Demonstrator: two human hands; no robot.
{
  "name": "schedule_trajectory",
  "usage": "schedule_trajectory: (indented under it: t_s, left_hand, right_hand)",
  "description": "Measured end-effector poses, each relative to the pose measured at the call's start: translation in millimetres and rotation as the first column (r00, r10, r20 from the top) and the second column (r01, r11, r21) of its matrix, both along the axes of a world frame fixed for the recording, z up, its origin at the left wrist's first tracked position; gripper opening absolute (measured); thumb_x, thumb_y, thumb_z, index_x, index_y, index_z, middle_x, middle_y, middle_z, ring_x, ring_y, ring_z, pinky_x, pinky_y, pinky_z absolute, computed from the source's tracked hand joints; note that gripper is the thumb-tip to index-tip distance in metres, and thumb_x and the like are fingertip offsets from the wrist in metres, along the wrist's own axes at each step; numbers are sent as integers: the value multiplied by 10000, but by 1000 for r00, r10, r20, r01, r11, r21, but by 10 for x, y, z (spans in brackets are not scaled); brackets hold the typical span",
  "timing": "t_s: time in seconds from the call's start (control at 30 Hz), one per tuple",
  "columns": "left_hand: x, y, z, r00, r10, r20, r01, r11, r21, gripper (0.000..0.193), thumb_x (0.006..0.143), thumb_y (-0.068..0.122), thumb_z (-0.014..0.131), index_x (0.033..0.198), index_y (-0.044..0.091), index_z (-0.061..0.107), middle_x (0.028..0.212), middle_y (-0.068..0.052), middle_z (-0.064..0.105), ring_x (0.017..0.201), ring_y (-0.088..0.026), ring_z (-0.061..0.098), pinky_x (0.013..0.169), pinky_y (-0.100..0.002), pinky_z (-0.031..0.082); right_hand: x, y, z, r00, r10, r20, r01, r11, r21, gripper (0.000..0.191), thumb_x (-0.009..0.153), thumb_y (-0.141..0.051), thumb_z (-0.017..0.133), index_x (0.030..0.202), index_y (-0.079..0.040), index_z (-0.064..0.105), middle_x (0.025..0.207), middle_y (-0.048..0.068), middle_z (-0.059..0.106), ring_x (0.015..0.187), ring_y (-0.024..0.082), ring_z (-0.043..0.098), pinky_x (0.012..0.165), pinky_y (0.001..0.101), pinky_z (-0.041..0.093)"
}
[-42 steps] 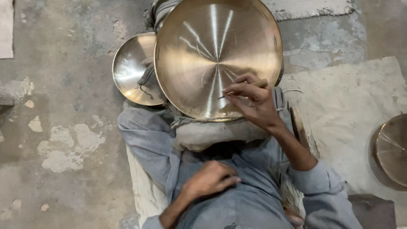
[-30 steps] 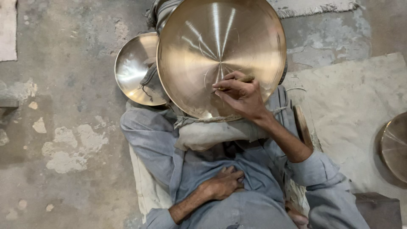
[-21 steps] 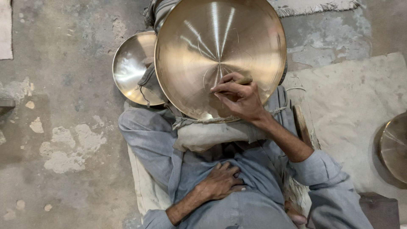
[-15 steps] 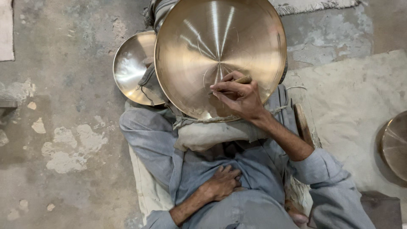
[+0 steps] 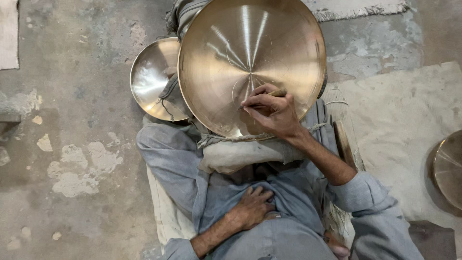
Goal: The person holds a large brass plate on their lap and uses a small metal chisel to scratch a radial pattern into the surface. They then use a wooden mallet to strike the chisel, deepening the engraved lines.
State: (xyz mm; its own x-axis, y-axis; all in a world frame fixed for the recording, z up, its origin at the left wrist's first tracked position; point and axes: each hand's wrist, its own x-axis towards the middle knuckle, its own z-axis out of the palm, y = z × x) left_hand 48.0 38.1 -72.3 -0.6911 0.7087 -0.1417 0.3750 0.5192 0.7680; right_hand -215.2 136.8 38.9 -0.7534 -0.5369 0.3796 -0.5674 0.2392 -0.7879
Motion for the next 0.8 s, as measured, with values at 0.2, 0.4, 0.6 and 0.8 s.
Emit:
schedule_trajectory:
  t_s: [0.2, 0.4, 0.6, 0.8]
  left_hand:
    - [-3, 34, -24, 989, -140, 53, 143, 988, -61, 360, 1016, 320, 561, 960, 37, 776, 1283, -117, 577, 1153, -327, 476, 952, -484, 371]
    - [29, -39, 103, 997, -63, -39, 62, 998, -19, 289, 1009, 267, 544, 1040, 76, 760, 1201, -82, 590, 1168, -297, 499, 988, -470, 401]
    - [-36, -24, 33, 999, 0, 33, 0, 1000, 8, 368, 993, 415, 611, 1009, 84, 771, 1145, -156, 541, 1045, -369, 456, 870, -515, 373]
    - [-35, -12, -19, 986, -162, 39, 163, 986, -27, 271, 979, 291, 571, 983, 94, 757, 1160, -87, 569, 1118, -320, 471, 905, -495, 386]
  right_hand:
    - [-29, 42, -60, 1000, -2, -14, 3, 1000, 23, 149, 884, -67, 827, 1029, -70, 795, 1084, 111, 728, 888, 187, 771, 769, 268, 696]
    - [-90, 207, 33, 995, -87, 55, 97, 973, -211, 96, 970, -24, 786, 1063, -31, 764, 1134, 106, 680, 983, 203, 765, 828, 285, 677]
    - [-62, 332, 127, 958, -159, 237, 220, 940, -262, 89, 957, 8, 756, 1044, -9, 750, 1160, 128, 675, 925, 167, 779, 740, 236, 701]
    - [-39, 305, 108, 991, -97, 92, 114, 974, -198, 128, 932, 8, 786, 1052, -28, 761, 1132, 121, 686, 1005, 185, 749, 860, 277, 695]
